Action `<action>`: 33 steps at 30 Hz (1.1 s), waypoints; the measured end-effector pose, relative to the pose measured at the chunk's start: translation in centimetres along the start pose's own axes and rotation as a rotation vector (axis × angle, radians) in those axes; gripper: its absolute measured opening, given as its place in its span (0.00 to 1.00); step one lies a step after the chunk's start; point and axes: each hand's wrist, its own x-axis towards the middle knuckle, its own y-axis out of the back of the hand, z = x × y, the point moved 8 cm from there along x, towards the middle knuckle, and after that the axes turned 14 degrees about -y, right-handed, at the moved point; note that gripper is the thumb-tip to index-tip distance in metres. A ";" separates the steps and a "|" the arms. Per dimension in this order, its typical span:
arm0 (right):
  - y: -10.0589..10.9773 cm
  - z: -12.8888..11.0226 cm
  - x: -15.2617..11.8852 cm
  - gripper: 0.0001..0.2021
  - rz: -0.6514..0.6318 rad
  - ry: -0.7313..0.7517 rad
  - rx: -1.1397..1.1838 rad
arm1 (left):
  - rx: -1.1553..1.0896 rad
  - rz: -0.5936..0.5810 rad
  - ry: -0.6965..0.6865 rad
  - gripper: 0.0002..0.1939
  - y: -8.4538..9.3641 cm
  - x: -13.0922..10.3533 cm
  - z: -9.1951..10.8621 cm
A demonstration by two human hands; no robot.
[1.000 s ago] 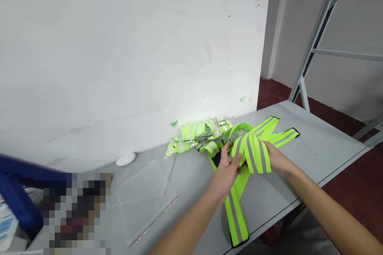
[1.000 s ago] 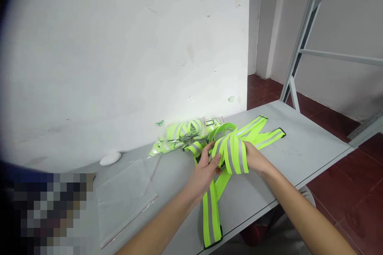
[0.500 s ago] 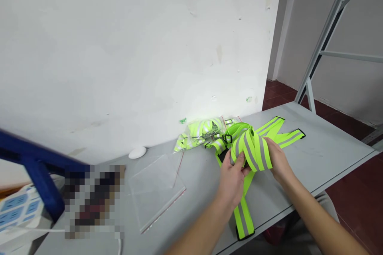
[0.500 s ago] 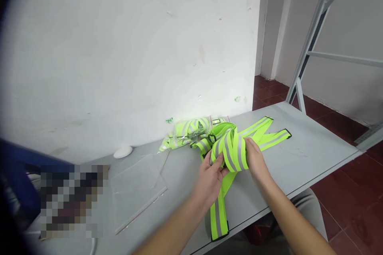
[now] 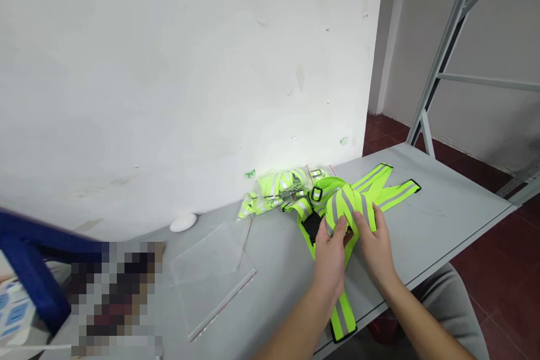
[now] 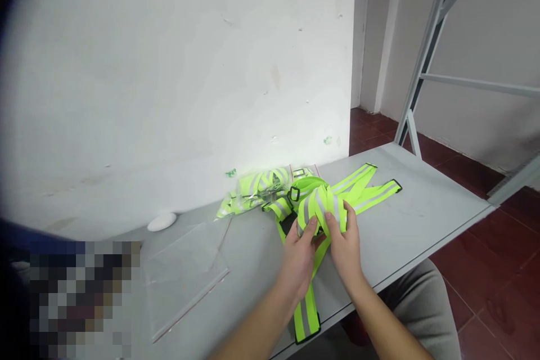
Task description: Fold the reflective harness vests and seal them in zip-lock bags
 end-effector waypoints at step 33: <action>2.3 -0.2 0.4 0.23 0.061 0.039 0.029 | 0.106 -0.042 -0.038 0.13 1.2 1.5 1.5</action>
